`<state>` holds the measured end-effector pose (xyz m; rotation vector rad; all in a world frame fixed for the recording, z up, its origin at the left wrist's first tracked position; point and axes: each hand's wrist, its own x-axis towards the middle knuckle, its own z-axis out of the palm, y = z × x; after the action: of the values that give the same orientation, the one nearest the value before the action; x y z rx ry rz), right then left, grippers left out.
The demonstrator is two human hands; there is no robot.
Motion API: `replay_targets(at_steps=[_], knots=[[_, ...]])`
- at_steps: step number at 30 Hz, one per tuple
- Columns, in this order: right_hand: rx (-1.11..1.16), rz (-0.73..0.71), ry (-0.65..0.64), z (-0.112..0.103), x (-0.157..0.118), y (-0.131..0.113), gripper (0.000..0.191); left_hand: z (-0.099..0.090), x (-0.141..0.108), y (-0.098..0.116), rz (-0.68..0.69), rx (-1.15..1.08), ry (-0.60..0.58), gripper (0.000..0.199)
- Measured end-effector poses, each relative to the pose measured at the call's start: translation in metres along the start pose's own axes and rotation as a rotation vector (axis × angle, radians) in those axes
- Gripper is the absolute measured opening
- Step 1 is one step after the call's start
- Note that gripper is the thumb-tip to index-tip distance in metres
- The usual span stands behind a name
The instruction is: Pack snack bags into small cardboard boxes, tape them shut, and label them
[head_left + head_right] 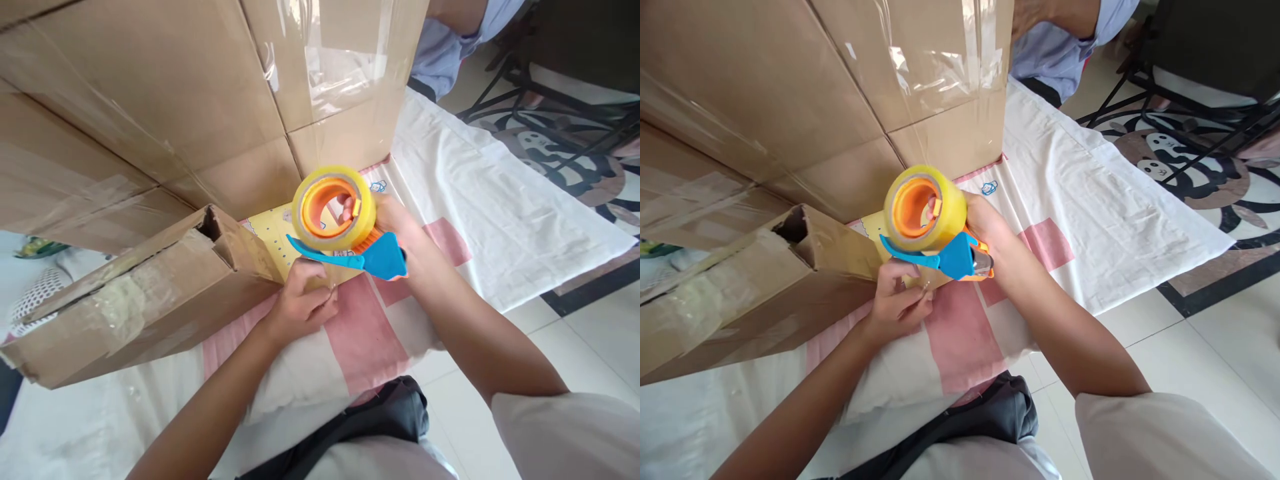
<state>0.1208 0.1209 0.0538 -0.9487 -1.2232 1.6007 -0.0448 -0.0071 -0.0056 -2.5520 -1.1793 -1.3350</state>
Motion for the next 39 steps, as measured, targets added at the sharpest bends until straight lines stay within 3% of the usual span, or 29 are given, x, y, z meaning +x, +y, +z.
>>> replay_targets(at_steps=[3, 6, 8, 11, 16, 18, 20, 21, 22, 23, 25, 26, 27, 29, 31, 33, 36, 39], knots=[[0.050, -0.066, 0.143, -0.007, 0.005, -0.001, 0.043, -0.002, 0.002, 0.001, -0.119, 0.002, 0.041, 0.029], [-0.025, -0.251, 0.318, -0.023, 0.013, 0.004, 0.052, -0.004, 0.002, 0.005, -0.189, -0.077, 0.056, 0.034], [-0.101, -0.324, 0.322, -0.033, 0.019, 0.012, 0.054, -0.004, 0.002, 0.007, -0.198, -0.147, 0.064, 0.034], [-0.156, -0.261, 0.263, -0.043, 0.031, 0.023, 0.054, -0.006, 0.003, 0.011, -0.207, -0.240, 0.061, 0.033], [-0.262, -0.154, 0.429, -0.048, 0.042, 0.025, 0.047, -0.014, 0.005, 0.021, -0.213, -0.299, 0.033, 0.038], [-0.380, -0.274, 0.613, -0.048, 0.035, 0.017, 0.034, -0.021, 0.008, 0.029, -0.194, -0.274, 0.043, 0.041], [-0.483, -0.497, 0.758, -0.042, 0.019, 0.001, 0.024, -0.033, 0.011, 0.038, -0.183, -0.230, 0.060, 0.041], [-0.515, -0.595, 0.731, -0.037, 0.008, -0.008, 0.024, -0.040, 0.012, 0.042, -0.174, -0.204, 0.072, 0.040], [-0.546, -0.662, 0.585, -0.029, -0.005, -0.018, 0.026, -0.048, 0.013, 0.047, -0.162, -0.180, 0.093, 0.037], [-0.563, -0.665, 0.317, -0.020, -0.020, -0.028, 0.026, -0.056, 0.013, 0.051, -0.152, -0.159, 0.123, 0.034], [-0.563, -0.540, -0.337, 0.004, -0.048, -0.048, 0.030, -0.073, 0.012, 0.058, -0.128, -0.127, 0.188, 0.029], [-0.583, -0.522, -0.559, 0.018, -0.061, -0.056, 0.027, -0.082, 0.011, 0.061, -0.111, -0.108, 0.218, 0.027], [-0.609, -0.534, -0.688, 0.032, -0.071, -0.064, 0.022, -0.091, 0.009, 0.063, -0.094, -0.082, 0.237, 0.027], [-0.654, -0.606, -0.809, 0.060, -0.083, -0.078, 0.014, -0.108, 0.004, 0.066, -0.064, -0.007, 0.267, 0.027], [-0.719, -0.728, -0.839, 0.086, -0.083, -0.089, 0.019, -0.123, -0.004, 0.069, -0.131, 0.067, 0.323, 0.027], [-0.815, -0.866, -0.852, 0.109, -0.075, -0.097, 0.024, -0.133, -0.013, 0.073, -0.396, 0.050, 0.367, 0.025], [-0.925, -0.984, -0.884, 0.140, -0.061, -0.100, 0.026, -0.138, -0.028, 0.082, -0.902, -0.303, 0.409, 0.025], [-0.911, -0.938, -0.941, 0.164, -0.048, -0.095, 0.028, -0.132, -0.042, 0.090, -1.135, -0.741, 0.506, 0.033]])
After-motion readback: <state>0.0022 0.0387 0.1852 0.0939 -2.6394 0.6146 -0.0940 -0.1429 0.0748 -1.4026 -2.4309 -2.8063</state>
